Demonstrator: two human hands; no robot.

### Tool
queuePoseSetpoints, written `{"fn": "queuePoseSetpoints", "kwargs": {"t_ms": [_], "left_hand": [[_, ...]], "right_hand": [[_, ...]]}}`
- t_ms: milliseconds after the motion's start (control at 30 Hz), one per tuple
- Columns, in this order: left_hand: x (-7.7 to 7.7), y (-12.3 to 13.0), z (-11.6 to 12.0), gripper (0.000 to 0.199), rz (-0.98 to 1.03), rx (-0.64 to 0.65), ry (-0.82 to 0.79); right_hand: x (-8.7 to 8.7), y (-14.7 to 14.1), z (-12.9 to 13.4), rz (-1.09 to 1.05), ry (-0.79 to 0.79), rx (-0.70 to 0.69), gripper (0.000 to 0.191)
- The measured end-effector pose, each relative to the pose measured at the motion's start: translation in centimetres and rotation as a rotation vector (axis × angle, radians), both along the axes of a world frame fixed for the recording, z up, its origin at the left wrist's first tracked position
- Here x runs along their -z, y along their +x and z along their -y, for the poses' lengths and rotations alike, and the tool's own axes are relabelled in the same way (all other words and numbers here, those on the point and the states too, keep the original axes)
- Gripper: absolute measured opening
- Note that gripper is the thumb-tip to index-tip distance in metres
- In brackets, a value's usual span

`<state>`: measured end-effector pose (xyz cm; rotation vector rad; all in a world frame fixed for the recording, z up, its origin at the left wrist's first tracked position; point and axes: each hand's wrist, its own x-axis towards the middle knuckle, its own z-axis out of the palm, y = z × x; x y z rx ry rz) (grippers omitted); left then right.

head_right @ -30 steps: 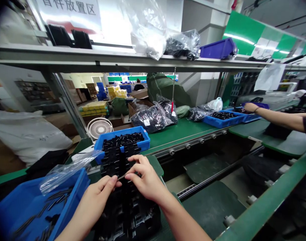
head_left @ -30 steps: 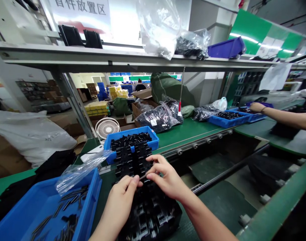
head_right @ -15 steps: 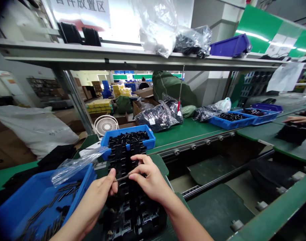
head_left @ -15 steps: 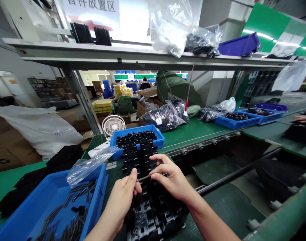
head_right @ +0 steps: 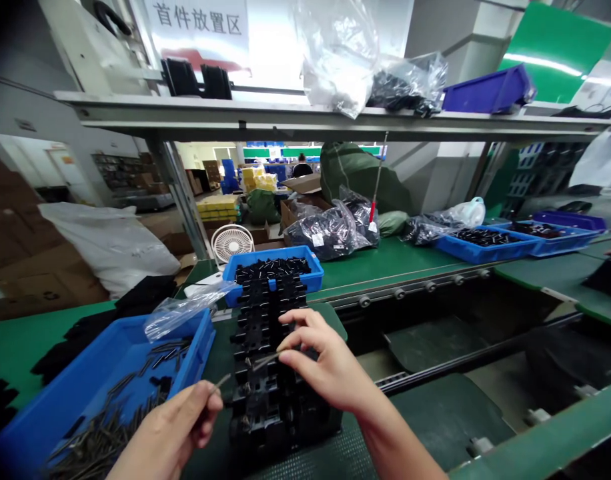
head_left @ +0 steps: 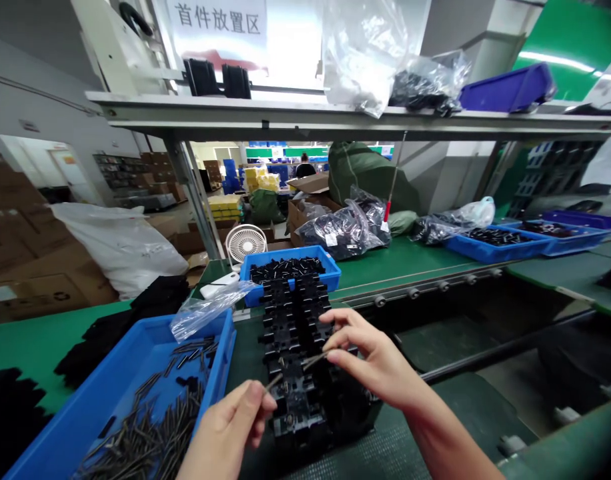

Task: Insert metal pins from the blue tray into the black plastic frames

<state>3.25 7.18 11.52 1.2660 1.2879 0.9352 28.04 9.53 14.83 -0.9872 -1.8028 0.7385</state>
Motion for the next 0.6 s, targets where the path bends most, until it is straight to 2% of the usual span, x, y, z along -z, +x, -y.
{"fn": "queuePoseSetpoints", "kwargs": {"t_ms": [133, 233, 433, 533, 600], "left_hand": [[1.6, -1.2, 0.7, 0.041, 0.144, -0.147, 0.014], [1.2, -0.2, 1.4, 0.042, 0.172, -0.183, 0.069], [-0.4, 3.5, 2.9, 0.034, 0.039, -0.217, 0.205], [-0.1, 4.7, 3.2, 0.032, 0.068, -0.221, 0.174], [0.4, 5.1, 3.2, 0.034, 0.152, -0.238, 0.144]], "right_hand": [[-0.2, 1.2, 0.1, 0.055, 0.033, 0.068, 0.006], [-0.1, 1.0, 0.8, 0.082, 0.037, 0.047, 0.008], [0.4, -1.2, 2.6, 0.092, 0.021, -0.044, 0.01], [0.7, -2.1, 3.0, 0.037, -0.017, -0.088, 0.009], [1.3, -2.8, 3.1, -0.078, -0.1, -0.132, 0.009]]}}
